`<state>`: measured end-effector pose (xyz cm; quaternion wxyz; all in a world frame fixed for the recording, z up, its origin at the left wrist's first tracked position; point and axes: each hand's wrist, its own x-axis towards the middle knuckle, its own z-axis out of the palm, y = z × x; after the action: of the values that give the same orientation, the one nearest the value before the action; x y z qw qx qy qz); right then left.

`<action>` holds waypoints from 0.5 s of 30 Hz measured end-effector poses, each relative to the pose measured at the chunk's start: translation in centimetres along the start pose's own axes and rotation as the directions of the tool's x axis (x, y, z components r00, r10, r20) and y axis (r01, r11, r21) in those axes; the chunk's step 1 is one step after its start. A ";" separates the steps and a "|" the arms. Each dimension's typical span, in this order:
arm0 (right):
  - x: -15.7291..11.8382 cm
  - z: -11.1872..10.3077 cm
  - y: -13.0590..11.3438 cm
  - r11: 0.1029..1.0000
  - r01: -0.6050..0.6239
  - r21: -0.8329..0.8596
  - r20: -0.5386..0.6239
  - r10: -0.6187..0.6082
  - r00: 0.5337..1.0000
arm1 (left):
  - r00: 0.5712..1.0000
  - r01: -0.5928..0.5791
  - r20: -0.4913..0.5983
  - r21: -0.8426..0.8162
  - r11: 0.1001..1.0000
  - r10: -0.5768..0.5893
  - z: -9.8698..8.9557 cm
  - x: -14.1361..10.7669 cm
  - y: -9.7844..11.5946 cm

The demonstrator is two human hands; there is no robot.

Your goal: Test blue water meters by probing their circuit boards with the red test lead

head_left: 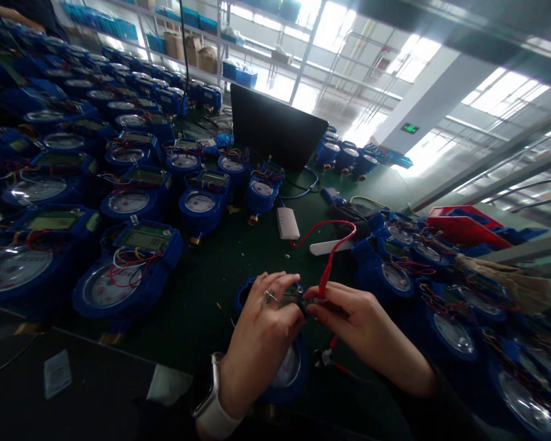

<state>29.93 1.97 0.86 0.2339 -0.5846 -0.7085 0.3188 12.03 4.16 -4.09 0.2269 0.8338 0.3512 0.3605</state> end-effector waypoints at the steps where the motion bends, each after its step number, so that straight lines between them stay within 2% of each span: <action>1: 0.0 0.0 0.1 1.000 -0.002 -0.002 -0.004 0.002 1.000 | 1.000 -0.001 0.000 0.002 1.000 0.001 0.0 0.0 0.0; 10: 0.0 0.1 0.1 1.000 0.009 0.021 -0.013 -0.009 1.000 | 1.000 -0.004 -0.021 -0.012 1.000 0.004 0.2 -0.1 -0.2; 15: 0.4 -0.2 0.0 0.996 -0.041 0.078 0.013 0.040 0.999 | 0.999 -0.017 -0.028 -0.019 1.000 0.017 0.3 -0.3 -0.2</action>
<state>30.01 2.43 0.97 0.2461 -0.5875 -0.6847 0.3542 12.00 4.06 -4.54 0.2269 0.8295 0.3437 0.3773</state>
